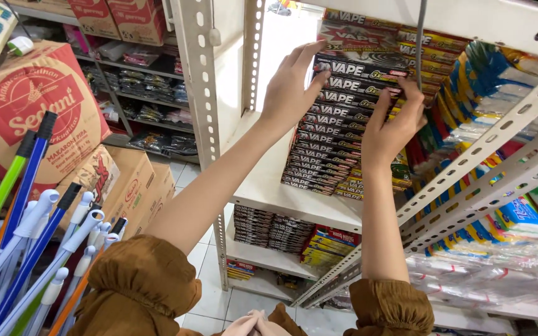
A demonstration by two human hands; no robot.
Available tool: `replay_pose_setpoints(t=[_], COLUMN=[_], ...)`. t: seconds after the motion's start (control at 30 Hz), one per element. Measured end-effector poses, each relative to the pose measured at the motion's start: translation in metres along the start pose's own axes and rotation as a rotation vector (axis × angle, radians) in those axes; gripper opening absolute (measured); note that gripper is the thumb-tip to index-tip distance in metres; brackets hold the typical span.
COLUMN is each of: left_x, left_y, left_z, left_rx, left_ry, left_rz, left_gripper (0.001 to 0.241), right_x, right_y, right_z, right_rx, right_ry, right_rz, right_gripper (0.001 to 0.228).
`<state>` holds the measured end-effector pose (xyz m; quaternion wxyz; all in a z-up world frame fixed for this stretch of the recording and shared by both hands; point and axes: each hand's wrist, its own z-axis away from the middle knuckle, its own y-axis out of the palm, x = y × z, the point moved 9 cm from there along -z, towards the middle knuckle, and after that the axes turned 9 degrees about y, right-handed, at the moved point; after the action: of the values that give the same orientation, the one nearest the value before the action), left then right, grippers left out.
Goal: The person restocks store shelves by picking up boxes of mosquito coils and stacking them onto a metal rack by hand.
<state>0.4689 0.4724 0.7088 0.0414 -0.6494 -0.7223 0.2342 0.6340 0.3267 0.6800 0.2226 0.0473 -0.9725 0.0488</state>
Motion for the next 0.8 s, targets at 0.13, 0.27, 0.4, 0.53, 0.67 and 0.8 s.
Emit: replay_pose_setpoints(t=[0.13,0.27,0.4,0.53,0.67,0.8], left_x=[0.007,0.008,0.015,0.019,0.004,-0.016], left_y=[0.008,0.012,0.021,0.022,0.011,-0.018], left_z=[0.002,0.005,0.003,0.013,0.045,0.138], left_rx=[0.031,0.049,0.142,0.178,0.085,0.088], left_ry=[0.007,0.039,-0.024,-0.041,0.023,-0.084], left_rz=[0.109,0.135,0.115,0.156,0.232,0.264], left_gripper=[0.063,0.067,0.068,0.071,0.074,0.064], right_x=[0.004,0.008,-0.003,-0.007,0.008,0.039], right_y=[0.009,0.016,0.025,0.028,0.018,0.013], right_z=[0.015,0.029,0.032,0.040,0.070,0.148], right_rx=[0.077,0.032,0.039,0.055,0.002,0.121], right_ry=[0.026,0.041,0.092,0.073,0.016,-0.006], right_rz=[-0.162,-0.125,-0.136,-0.140,-0.005,-0.169], right_gripper=[0.038,0.045,0.046,0.054,0.061,0.057])
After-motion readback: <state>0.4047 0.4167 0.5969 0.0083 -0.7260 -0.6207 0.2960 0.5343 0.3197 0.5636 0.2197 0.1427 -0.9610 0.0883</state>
